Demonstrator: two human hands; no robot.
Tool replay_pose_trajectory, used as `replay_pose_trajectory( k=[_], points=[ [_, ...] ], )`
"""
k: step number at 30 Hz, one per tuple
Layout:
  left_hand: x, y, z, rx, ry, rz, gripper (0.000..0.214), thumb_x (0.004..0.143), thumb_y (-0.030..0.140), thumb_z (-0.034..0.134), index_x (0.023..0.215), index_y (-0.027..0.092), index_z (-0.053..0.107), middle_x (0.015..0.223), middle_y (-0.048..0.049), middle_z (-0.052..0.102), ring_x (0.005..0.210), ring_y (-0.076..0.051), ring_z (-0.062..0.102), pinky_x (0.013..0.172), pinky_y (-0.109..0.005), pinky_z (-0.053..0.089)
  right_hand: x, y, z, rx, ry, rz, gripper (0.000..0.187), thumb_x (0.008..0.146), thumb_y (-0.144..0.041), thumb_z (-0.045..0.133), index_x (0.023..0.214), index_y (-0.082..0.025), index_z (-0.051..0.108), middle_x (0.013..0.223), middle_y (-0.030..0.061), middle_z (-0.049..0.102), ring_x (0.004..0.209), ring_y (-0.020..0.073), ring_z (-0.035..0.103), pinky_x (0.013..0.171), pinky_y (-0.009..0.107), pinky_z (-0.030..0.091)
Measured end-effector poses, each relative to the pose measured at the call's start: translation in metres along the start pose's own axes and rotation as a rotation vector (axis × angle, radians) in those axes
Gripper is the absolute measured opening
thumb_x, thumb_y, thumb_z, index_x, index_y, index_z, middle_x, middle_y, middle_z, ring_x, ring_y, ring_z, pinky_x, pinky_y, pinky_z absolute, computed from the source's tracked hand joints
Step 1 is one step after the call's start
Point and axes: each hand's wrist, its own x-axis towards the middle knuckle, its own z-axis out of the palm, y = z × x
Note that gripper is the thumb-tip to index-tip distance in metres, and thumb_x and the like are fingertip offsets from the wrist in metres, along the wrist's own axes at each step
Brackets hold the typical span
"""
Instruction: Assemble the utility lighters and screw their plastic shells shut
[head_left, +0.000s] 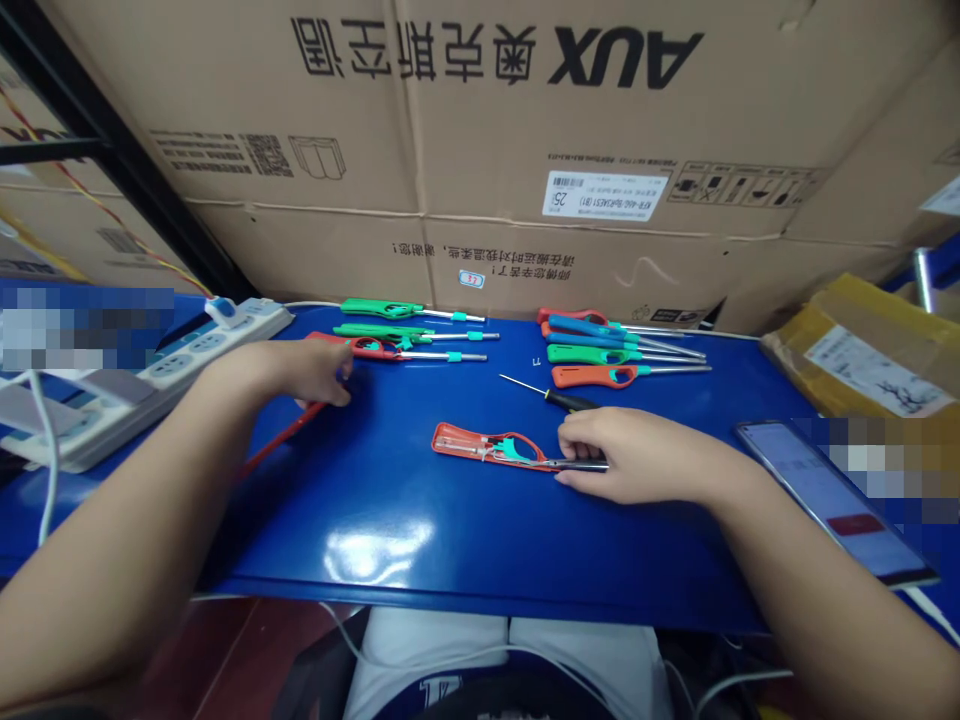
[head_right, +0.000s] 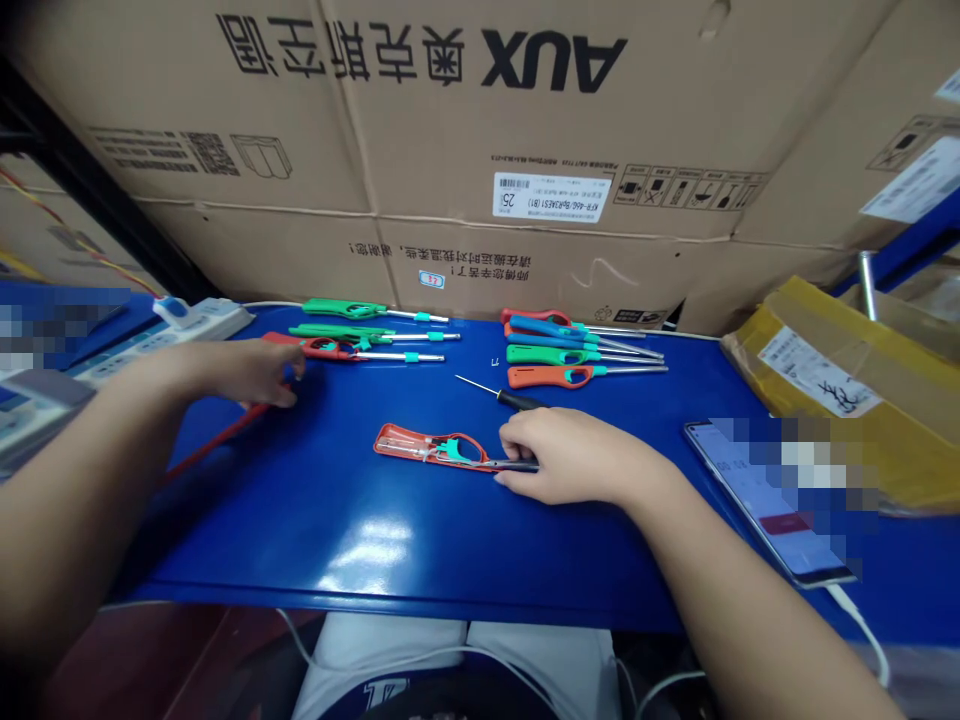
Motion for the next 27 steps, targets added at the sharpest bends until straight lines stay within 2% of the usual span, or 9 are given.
replay_pose_trajectory(
  k=[3,5,8,11,14,18,21,23,27],
  points=[
    [0.003,0.023,0.004,-0.023,-0.168,0.065,0.024,0.073,0.011,0.066,0.094,0.016,0.076,0.074,0.0026,0.072,0.063,-0.012,0.063,0.058,-0.018,0.043,0.006,-0.005,0.003,-0.008,0.062,-0.019,0.035,0.089,-0.056,0.066,0.091,-0.021,0.063,0.088,0.0013,0.066,0.074,0.0174,0.057,0.059,0.029,0.036],
    [0.005,0.038,0.007,-0.058,-0.252,0.123,0.022,0.078,0.018,0.066,0.097,0.021,0.077,0.089,0.0017,0.076,0.077,-0.015,0.068,0.066,-0.019,0.048,0.012,-0.009,0.009,-0.022,0.132,-0.060,0.042,0.091,-0.058,0.064,0.111,-0.020,0.064,0.105,0.0051,0.068,0.088,0.0214,0.063,0.067,0.031,0.043],
    [0.008,0.053,0.013,-0.253,-0.215,0.187,0.023,0.083,0.035,0.067,0.100,0.022,0.077,0.097,-0.0017,0.077,0.087,-0.018,0.071,0.076,-0.024,0.054,0.020,-0.014,0.018,-0.050,0.205,-0.099,0.055,0.095,-0.053,0.061,0.139,-0.021,0.053,0.128,0.0097,0.062,0.109,0.0265,0.063,0.081,0.035,0.048],
    [0.009,0.057,0.015,-0.501,-0.078,0.174,0.027,0.078,0.043,0.075,0.095,0.022,0.078,0.096,-0.0032,0.078,0.087,-0.019,0.072,0.076,-0.026,0.058,0.022,-0.017,0.021,-0.033,0.168,-0.121,0.039,0.098,-0.043,0.058,0.132,-0.024,0.058,0.120,0.0060,0.063,0.097,0.0222,0.065,0.074,0.033,0.047],
    [0.009,0.056,0.015,-0.744,0.032,0.065,0.033,0.070,0.043,0.084,0.095,0.022,0.079,0.086,-0.0036,0.076,0.074,-0.018,0.071,0.062,-0.024,0.059,0.016,-0.016,0.018,-0.004,0.120,-0.138,0.026,0.095,-0.035,0.060,0.118,-0.022,0.062,0.106,0.0030,0.064,0.082,0.0180,0.062,0.064,0.031,0.043],
    [0.016,0.059,0.025,-1.013,0.221,-0.089,0.034,0.066,0.037,0.089,0.092,0.019,0.077,0.082,-0.0038,0.074,0.069,-0.016,0.071,0.061,-0.024,0.061,0.010,-0.014,0.012,0.015,0.120,-0.177,0.030,0.090,-0.042,0.067,0.113,-0.023,0.062,0.106,0.0021,0.067,0.087,0.0197,0.064,0.071,0.032,0.047],
    [0.021,0.066,0.045,-1.107,0.157,-0.172,0.030,0.067,0.032,0.088,0.091,0.018,0.075,0.085,-0.0033,0.074,0.074,-0.016,0.073,0.064,-0.023,0.063,0.012,-0.014,0.011,0.050,0.292,-0.168,0.057,0.086,-0.055,0.072,0.128,-0.021,0.055,0.123,0.0071,0.065,0.103,0.0243,0.065,0.082,0.035,0.051],
    [0.021,0.073,0.058,-1.117,0.080,-0.189,0.027,0.070,0.030,0.086,0.091,0.017,0.075,0.088,-0.0048,0.076,0.077,-0.017,0.074,0.065,-0.024,0.064,0.014,-0.014,0.012,0.047,0.396,-0.181,0.064,0.085,-0.054,0.074,0.134,-0.019,0.052,0.130,0.0108,0.062,0.111,0.0260,0.064,0.086,0.036,0.052],
    [0.015,0.088,0.077,-1.146,-0.082,-0.208,0.018,0.080,0.026,0.080,0.095,0.017,0.076,0.102,-0.0087,0.078,0.089,-0.018,0.076,0.073,-0.024,0.065,0.018,-0.013,0.016,0.036,0.426,-0.271,0.023,0.099,-0.035,0.059,0.115,-0.019,0.064,0.112,0.0084,0.070,0.100,0.0214,0.065,0.081,0.032,0.049]
  ],
)
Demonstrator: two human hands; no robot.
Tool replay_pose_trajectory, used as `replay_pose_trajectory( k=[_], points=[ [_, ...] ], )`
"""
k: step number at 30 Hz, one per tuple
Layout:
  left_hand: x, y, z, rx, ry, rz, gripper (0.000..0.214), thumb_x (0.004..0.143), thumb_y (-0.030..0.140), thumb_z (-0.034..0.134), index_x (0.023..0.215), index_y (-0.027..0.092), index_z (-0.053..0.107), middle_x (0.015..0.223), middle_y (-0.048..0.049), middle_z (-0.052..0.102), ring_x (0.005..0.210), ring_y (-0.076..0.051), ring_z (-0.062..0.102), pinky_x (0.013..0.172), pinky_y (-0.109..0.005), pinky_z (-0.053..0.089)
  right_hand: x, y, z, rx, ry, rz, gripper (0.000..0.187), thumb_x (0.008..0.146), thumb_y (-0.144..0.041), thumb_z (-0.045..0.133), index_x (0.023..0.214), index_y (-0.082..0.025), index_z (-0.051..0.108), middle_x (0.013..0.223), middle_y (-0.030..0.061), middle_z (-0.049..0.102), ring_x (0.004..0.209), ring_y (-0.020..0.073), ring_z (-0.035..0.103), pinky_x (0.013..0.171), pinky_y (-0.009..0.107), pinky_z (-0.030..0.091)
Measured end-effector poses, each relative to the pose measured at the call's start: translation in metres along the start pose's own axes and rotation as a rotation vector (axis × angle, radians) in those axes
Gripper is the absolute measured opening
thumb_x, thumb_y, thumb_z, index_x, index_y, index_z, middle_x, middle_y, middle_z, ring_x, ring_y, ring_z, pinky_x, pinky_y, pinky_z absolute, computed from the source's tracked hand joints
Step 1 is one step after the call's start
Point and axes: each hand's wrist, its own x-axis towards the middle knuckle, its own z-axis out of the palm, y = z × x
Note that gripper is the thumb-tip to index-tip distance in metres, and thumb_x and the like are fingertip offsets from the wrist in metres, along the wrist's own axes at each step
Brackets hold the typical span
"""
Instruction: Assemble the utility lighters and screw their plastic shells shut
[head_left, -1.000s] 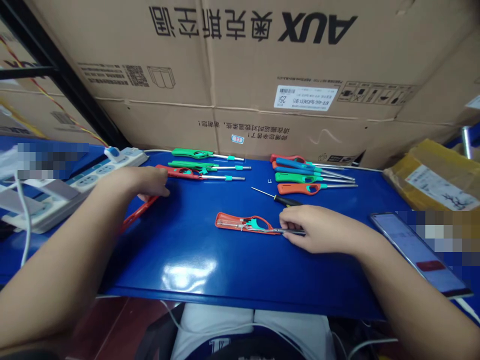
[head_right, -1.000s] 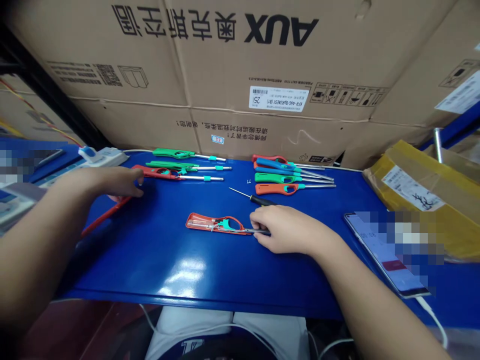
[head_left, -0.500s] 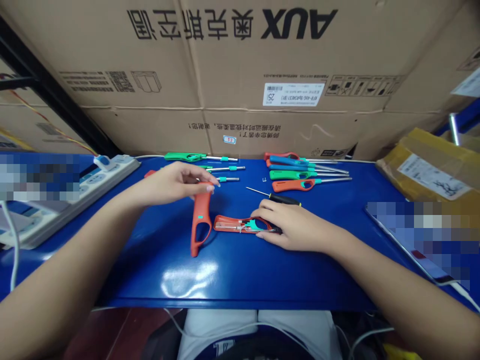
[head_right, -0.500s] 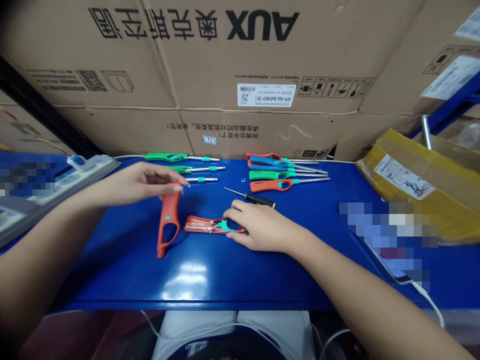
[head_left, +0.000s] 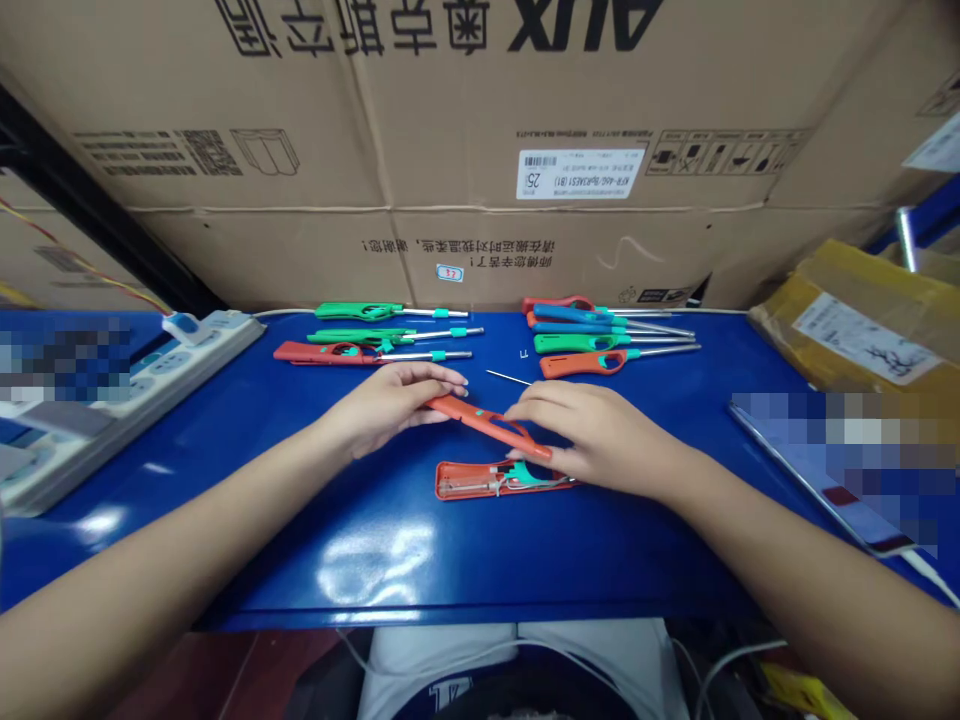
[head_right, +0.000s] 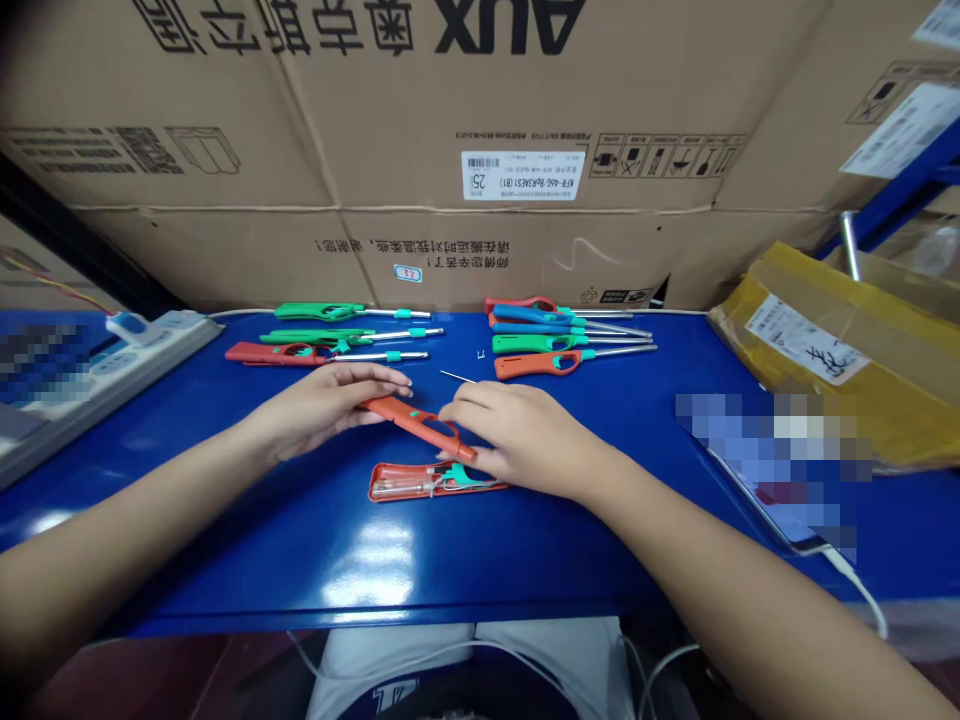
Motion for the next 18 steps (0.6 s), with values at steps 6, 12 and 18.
replay_pose_trajectory(
  k=[6,12,18],
  points=[
    [-0.005,-0.003,0.009,0.015,-0.171,-0.038,0.027,0.089,0.041,0.072,0.094,0.015,0.074,0.094,-0.0087,0.078,0.080,-0.015,0.074,0.073,-0.025,0.063,0.000,0.003,0.001,0.198,0.232,0.191,0.020,0.098,-0.031,0.058,0.087,-0.018,0.068,0.076,0.0020,0.069,0.068,0.0139,0.060,0.065,0.027,0.044],
    [-0.003,-0.009,0.000,0.586,-0.270,0.200,0.040,0.088,0.052,0.066,0.072,0.016,0.068,0.060,0.0013,0.061,0.054,-0.011,0.056,0.050,-0.021,0.045,-0.002,0.010,-0.004,0.057,0.100,0.339,0.014,0.093,-0.026,0.061,0.102,-0.019,0.068,0.099,0.0056,0.073,0.084,0.0182,0.065,0.072,0.029,0.047],
    [-0.008,-0.011,-0.001,0.901,-0.185,0.500,0.027,0.087,0.043,0.068,0.098,0.018,0.072,0.088,-0.0024,0.068,0.073,-0.015,0.060,0.066,-0.026,0.046,-0.003,0.015,0.001,-0.195,-0.128,0.291,0.014,0.095,-0.027,0.060,0.099,-0.020,0.071,0.102,0.0075,0.069,0.103,0.0249,0.062,0.077,0.034,0.046]
  ],
)
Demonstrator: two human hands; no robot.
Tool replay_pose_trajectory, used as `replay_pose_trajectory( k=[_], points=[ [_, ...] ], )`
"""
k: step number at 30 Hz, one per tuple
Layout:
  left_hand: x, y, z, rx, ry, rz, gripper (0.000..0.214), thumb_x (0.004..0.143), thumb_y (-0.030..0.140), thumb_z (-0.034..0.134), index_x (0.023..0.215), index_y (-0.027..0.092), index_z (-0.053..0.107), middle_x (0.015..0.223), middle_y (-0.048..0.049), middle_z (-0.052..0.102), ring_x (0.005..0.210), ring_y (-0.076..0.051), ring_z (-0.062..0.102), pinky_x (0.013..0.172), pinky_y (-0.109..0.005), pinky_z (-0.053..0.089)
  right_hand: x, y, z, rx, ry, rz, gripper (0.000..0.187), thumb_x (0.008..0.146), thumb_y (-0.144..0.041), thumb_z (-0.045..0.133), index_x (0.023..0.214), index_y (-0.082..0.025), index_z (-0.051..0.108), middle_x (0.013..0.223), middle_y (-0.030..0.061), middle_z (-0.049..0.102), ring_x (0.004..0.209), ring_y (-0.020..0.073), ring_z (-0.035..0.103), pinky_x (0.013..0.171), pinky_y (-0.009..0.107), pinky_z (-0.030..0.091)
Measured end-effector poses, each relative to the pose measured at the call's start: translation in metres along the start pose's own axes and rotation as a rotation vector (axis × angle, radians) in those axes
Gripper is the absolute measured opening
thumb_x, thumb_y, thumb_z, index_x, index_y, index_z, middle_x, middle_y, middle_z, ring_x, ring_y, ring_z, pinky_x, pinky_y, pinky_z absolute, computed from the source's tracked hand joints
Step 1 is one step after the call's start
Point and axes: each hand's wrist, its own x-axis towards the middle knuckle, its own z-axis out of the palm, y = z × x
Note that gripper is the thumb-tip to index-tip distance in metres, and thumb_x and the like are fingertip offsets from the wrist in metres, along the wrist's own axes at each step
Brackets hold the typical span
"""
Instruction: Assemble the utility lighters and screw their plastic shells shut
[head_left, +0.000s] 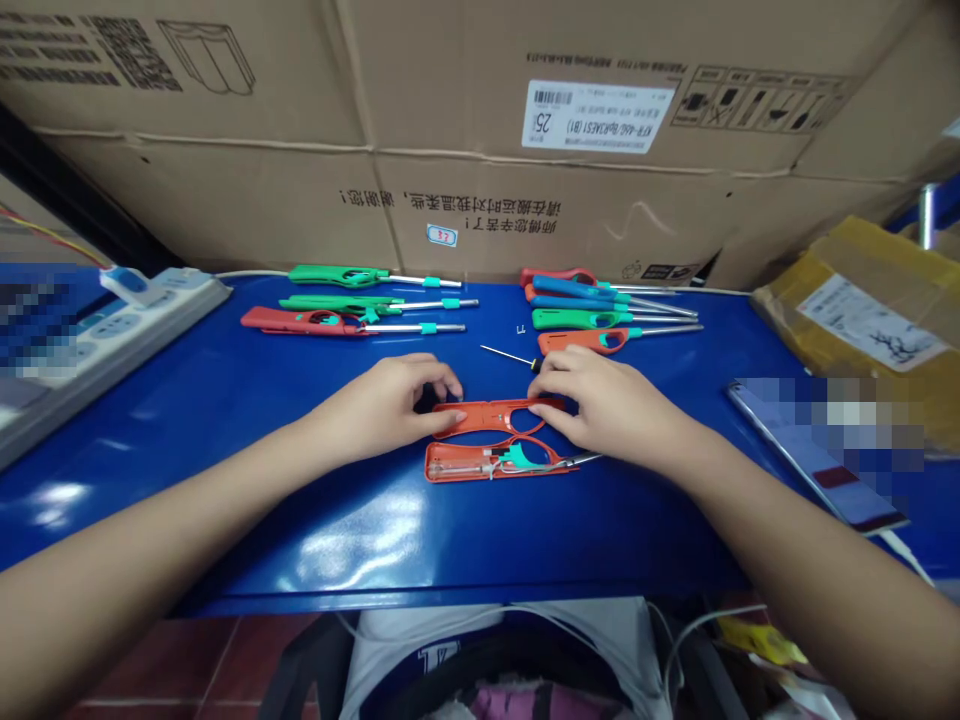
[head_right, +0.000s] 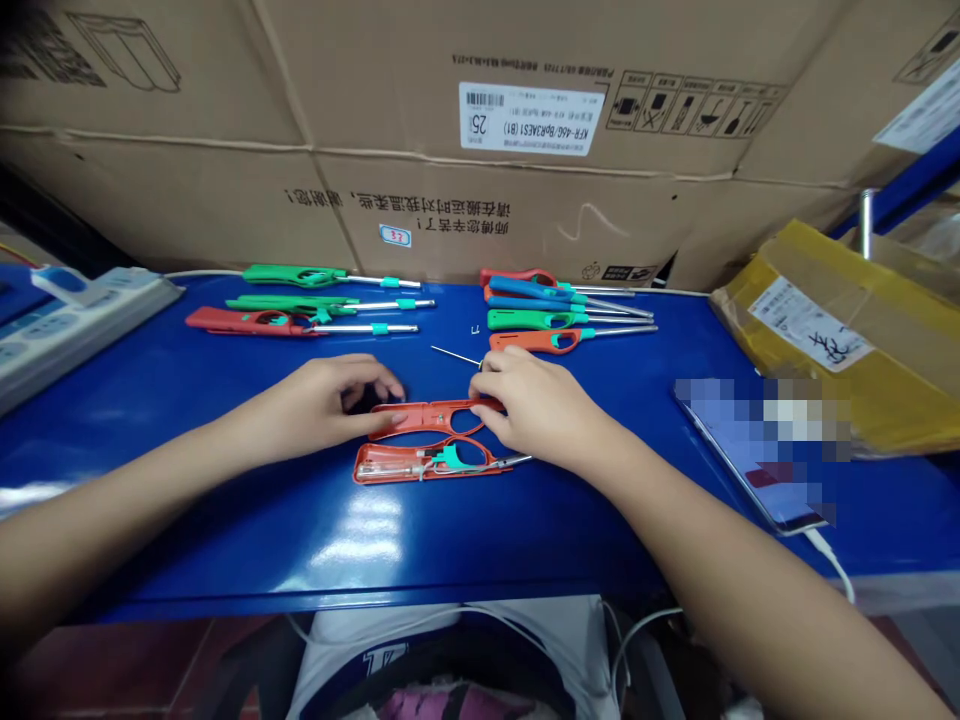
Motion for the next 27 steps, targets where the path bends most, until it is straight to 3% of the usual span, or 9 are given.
replay_pose_trajectory(
  k=[3,6,8,13,21,27],
  points=[
    [-0.004,0.007,-0.004,0.077,0.045,0.139,0.030,0.091,0.046,0.066,0.102,0.019,0.069,0.098,-0.0043,0.066,0.086,-0.017,0.062,0.075,-0.027,0.048,0.000,0.001,0.000,0.060,0.057,0.010,0.013,0.095,-0.028,0.060,0.100,-0.020,0.069,0.103,0.0071,0.069,0.102,0.0235,0.062,0.079,0.034,0.047],
    [-0.009,0.014,-0.008,0.092,-0.081,0.309,0.031,0.092,0.050,0.066,0.096,0.019,0.068,0.096,-0.0029,0.066,0.083,-0.016,0.062,0.073,-0.026,0.047,-0.002,-0.001,-0.006,0.206,0.080,-0.039,0.012,0.095,-0.028,0.059,0.093,-0.019,0.067,0.094,0.0046,0.068,0.092,0.0192,0.062,0.079,0.032,0.046],
    [-0.012,0.018,-0.009,0.159,-0.185,0.369,0.028,0.091,0.048,0.068,0.093,0.020,0.067,0.092,-0.0015,0.065,0.076,-0.014,0.060,0.066,-0.025,0.043,-0.004,-0.005,-0.010,0.299,0.003,-0.108,0.012,0.095,-0.028,0.062,0.091,-0.019,0.068,0.092,0.0032,0.067,0.086,0.0164,0.060,0.076,0.030,0.044],
    [-0.016,0.022,-0.003,0.235,-0.228,0.376,0.020,0.093,0.039,0.065,0.088,0.019,0.067,0.090,-0.0016,0.064,0.072,-0.013,0.059,0.062,-0.025,0.040,-0.006,-0.018,-0.011,0.297,-0.191,-0.140,0.017,0.090,-0.037,0.070,0.094,-0.020,0.068,0.089,0.0004,0.065,0.075,0.0132,0.057,0.063,0.026,0.037],
    [-0.015,0.027,0.004,0.105,-0.229,0.300,0.015,0.091,0.032,0.067,0.087,0.017,0.065,0.091,-0.0015,0.062,0.071,-0.012,0.057,0.063,-0.024,0.042,-0.008,-0.024,-0.011,0.241,-0.267,-0.052,0.023,0.088,-0.039,0.072,0.088,-0.020,0.059,0.084,-0.0007,0.064,0.067,0.0123,0.052,0.058,0.026,0.031],
    [-0.017,0.029,0.007,0.122,-0.192,0.326,0.014,0.093,0.030,0.064,0.088,0.017,0.064,0.090,-0.0023,0.062,0.072,-0.013,0.057,0.063,-0.025,0.043,-0.011,-0.023,-0.014,0.229,-0.289,-0.054,0.021,0.088,-0.035,0.071,0.090,-0.020,0.056,0.087,0.0000,0.062,0.065,0.0122,0.051,0.057,0.027,0.030]
  ],
)
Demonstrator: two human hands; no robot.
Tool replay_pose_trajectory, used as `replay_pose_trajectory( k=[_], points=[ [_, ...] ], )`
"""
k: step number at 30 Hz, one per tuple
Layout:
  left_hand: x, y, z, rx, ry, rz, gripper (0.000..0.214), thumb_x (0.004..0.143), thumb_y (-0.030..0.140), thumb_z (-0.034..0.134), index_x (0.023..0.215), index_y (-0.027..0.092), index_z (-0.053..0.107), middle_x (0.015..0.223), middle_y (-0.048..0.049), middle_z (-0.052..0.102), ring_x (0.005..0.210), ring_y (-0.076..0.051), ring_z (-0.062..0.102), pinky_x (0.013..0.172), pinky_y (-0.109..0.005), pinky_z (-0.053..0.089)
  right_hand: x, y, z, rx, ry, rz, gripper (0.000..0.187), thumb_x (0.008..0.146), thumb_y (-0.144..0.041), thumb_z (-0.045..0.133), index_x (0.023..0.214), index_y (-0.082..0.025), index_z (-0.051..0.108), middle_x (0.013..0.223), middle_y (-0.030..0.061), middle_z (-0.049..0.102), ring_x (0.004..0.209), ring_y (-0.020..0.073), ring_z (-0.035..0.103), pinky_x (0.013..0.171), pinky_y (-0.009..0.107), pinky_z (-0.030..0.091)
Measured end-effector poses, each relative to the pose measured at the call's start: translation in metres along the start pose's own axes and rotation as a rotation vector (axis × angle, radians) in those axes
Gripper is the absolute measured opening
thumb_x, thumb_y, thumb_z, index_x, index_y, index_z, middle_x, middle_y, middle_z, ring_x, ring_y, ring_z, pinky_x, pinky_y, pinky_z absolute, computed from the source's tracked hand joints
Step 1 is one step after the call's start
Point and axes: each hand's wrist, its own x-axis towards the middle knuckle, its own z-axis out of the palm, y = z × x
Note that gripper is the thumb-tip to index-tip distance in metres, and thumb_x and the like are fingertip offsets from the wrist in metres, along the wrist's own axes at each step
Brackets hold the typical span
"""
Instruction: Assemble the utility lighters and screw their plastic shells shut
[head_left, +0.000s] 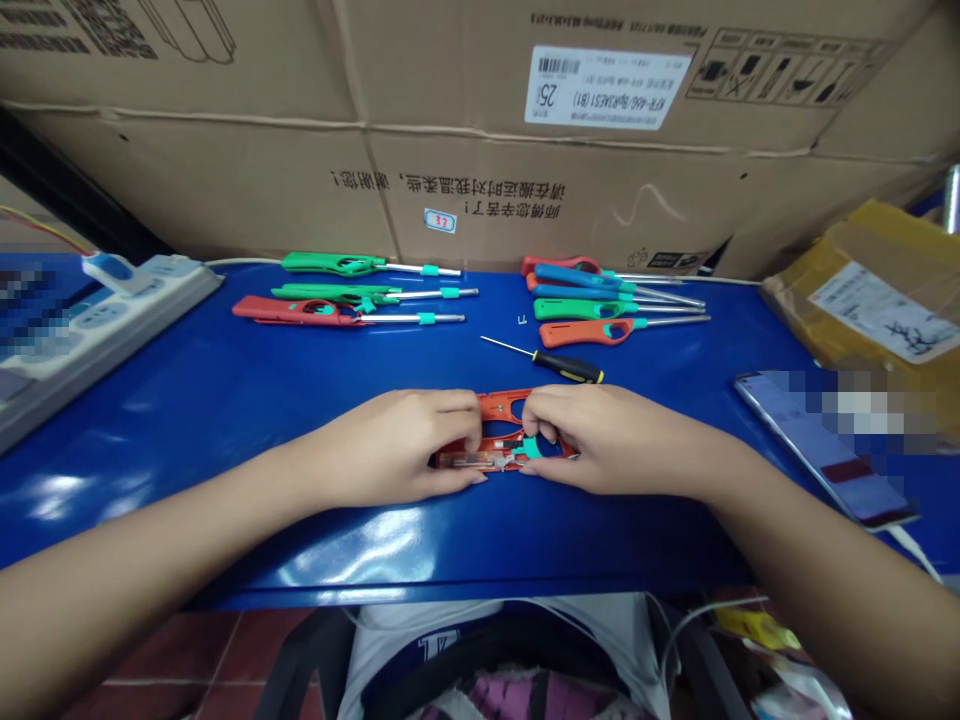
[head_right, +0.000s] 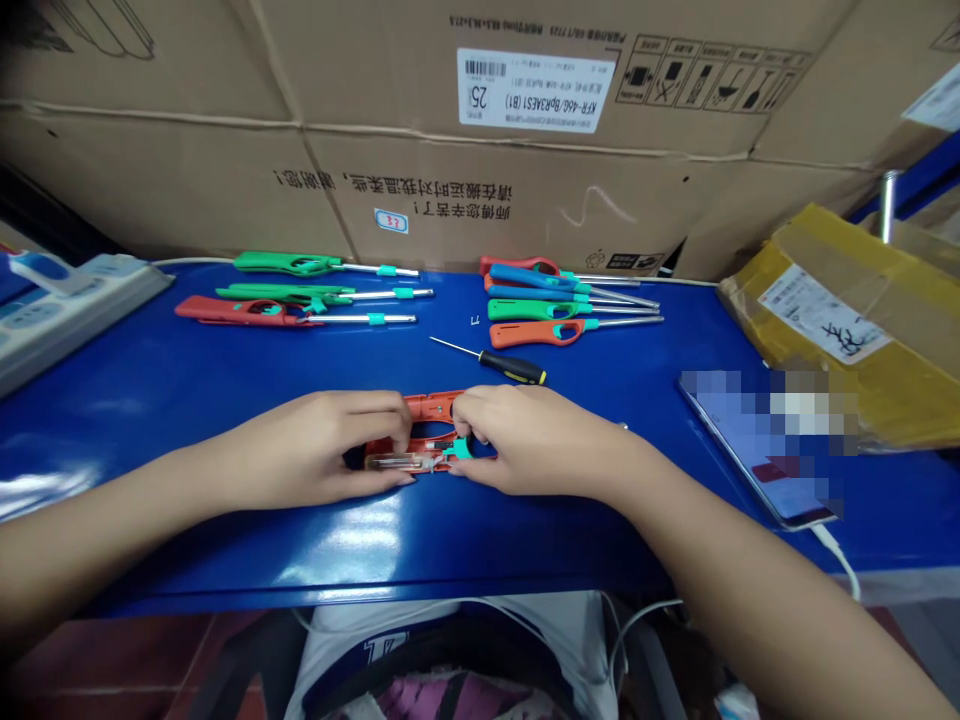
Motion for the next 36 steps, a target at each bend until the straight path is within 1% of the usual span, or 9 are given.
replay_pose_trajectory(
  k=[4,11,14,16,19,21,27,33,36],
  points=[
    [-0.001,-0.002,0.003,0.018,0.010,0.021,0.014,0.093,0.030,0.065,0.088,0.017,0.064,0.088,-0.0019,0.062,0.073,-0.013,0.058,0.065,-0.026,0.044,0.000,0.003,-0.001,0.021,0.002,-0.027,0.020,0.089,-0.036,0.069,0.088,-0.020,0.057,0.083,-0.0007,0.062,0.063,0.0117,0.050,0.057,0.026,0.031],
    [0.000,-0.004,0.005,0.015,-0.001,0.029,0.016,0.093,0.030,0.065,0.086,0.017,0.061,0.089,-0.0018,0.061,0.074,-0.014,0.057,0.066,-0.026,0.043,0.000,0.003,-0.004,0.019,-0.018,-0.020,0.014,0.088,-0.030,0.070,0.089,-0.020,0.059,0.082,-0.0015,0.063,0.063,0.0111,0.051,0.056,0.026,0.029],
    [-0.001,-0.004,0.006,0.018,0.011,0.043,0.015,0.093,0.029,0.065,0.086,0.017,0.060,0.088,-0.0020,0.061,0.073,-0.013,0.056,0.065,-0.025,0.042,0.001,0.002,-0.003,0.007,-0.008,-0.031,0.020,0.089,-0.037,0.069,0.086,-0.020,0.059,0.082,-0.0012,0.064,0.063,0.0114,0.050,0.056,0.026,0.029],
    [-0.001,-0.004,0.007,0.024,0.027,0.050,0.014,0.094,0.028,0.064,0.087,0.017,0.060,0.088,-0.0019,0.061,0.072,-0.013,0.055,0.063,-0.025,0.041,0.003,0.001,-0.001,-0.001,0.001,-0.035,0.024,0.093,-0.041,0.065,0.084,-0.020,0.059,0.082,-0.0003,0.064,0.064,0.0121,0.050,0.057,0.026,0.029],
    [-0.002,-0.003,0.007,0.034,0.031,0.054,0.013,0.094,0.028,0.063,0.088,0.017,0.061,0.087,-0.0021,0.061,0.070,-0.013,0.055,0.061,-0.025,0.040,0.005,0.000,0.003,0.004,0.017,-0.046,0.020,0.097,-0.035,0.060,0.086,-0.019,0.059,0.084,0.0011,0.065,0.066,0.0126,0.051,0.059,0.027,0.029],
    [-0.002,-0.003,0.007,0.038,0.026,0.059,0.014,0.094,0.029,0.063,0.087,0.016,0.062,0.087,-0.0021,0.061,0.070,-0.013,0.055,0.061,-0.025,0.041,0.006,0.000,0.004,0.021,0.018,-0.059,0.016,0.097,-0.032,0.060,0.088,-0.019,0.060,0.085,0.0009,0.066,0.066,0.0123,0.051,0.060,0.026,0.030],
    [-0.001,-0.002,0.008,0.023,0.023,0.072,0.016,0.094,0.029,0.063,0.085,0.016,0.061,0.087,-0.0024,0.061,0.070,-0.013,0.056,0.062,-0.025,0.042,0.004,0.000,0.001,0.083,-0.007,-0.094,0.012,0.094,-0.030,0.062,0.089,-0.019,0.062,0.083,-0.0007,0.065,0.066,0.0116,0.052,0.061,0.026,0.032],
    [-0.001,-0.003,0.008,-0.009,0.028,0.088,0.017,0.096,0.029,0.062,0.086,0.015,0.061,0.088,-0.0030,0.061,0.072,-0.013,0.056,0.064,-0.024,0.043,0.003,0.009,-0.004,0.081,0.096,-0.019,0.020,0.100,-0.033,0.054,0.087,-0.019,0.058,0.083,0.0001,0.065,0.070,0.0132,0.053,0.063,0.027,0.035],
    [-0.002,-0.003,0.008,-0.034,0.054,0.085,0.021,0.099,0.031,0.058,0.086,0.015,0.062,0.085,-0.0022,0.060,0.070,-0.012,0.055,0.063,-0.024,0.042,0.004,0.014,-0.004,-0.011,0.153,-0.039,0.018,0.102,-0.032,0.051,0.093,-0.020,0.061,0.093,0.0030,0.066,0.083,0.0171,0.058,0.069,0.030,0.039]
  ],
)
